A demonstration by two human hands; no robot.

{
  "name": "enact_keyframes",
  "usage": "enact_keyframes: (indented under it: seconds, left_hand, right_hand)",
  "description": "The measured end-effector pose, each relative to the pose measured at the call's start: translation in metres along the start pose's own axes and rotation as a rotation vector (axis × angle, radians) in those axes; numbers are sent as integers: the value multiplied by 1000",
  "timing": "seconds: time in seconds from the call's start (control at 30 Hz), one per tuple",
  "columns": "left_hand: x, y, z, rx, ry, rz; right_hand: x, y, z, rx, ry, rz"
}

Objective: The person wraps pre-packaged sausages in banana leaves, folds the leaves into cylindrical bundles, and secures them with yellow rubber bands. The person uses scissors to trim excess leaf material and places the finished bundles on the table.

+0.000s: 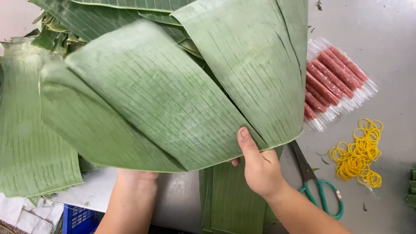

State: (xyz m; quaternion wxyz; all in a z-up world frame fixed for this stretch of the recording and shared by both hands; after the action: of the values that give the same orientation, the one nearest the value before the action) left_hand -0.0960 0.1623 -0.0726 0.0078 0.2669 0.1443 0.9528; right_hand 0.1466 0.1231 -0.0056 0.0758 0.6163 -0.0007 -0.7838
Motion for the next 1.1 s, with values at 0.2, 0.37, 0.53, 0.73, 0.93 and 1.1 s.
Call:
enact_keyframes:
  seconds: [0.2, 0.37, 0.53, 0.73, 0.93, 1.1]
  left_hand:
    - [10, 0, -10, -6, 32, 27]
    - [23, 1, -14, 37, -58, 48]
    - [24, -6, 9, 43, -84, 18]
    - [40, 21, 91, -278, 36, 75]
    - [35, 18, 73, -171, -262, 30]
    - [15, -7, 15, 82, -252, -60]
  right_hand:
    - [4, 0, 10, -58, 80, 111]
    - [-1, 3, 23, -176, 122, 86]
    - [12, 5, 24, -170, 165, 167]
    - [-59, 1, -11, 158, 790, -366]
    - [-55, -22, -46, 34, 472, -297]
    - [-18, -31, -75, 204, -127, -104]
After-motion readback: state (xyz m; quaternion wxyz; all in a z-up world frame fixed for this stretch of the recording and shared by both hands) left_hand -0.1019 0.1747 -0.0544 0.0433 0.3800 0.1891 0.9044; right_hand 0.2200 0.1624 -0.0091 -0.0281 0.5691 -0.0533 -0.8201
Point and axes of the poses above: each hand's wrist, its own y-axis away from the middle knuckle, its own z-axis out of the palm, x = y × z, the point moved 10 cm from there along -y, towards the middle knuckle, and after that the axes turned 5 degrees about -x, right-handed, at the moved point
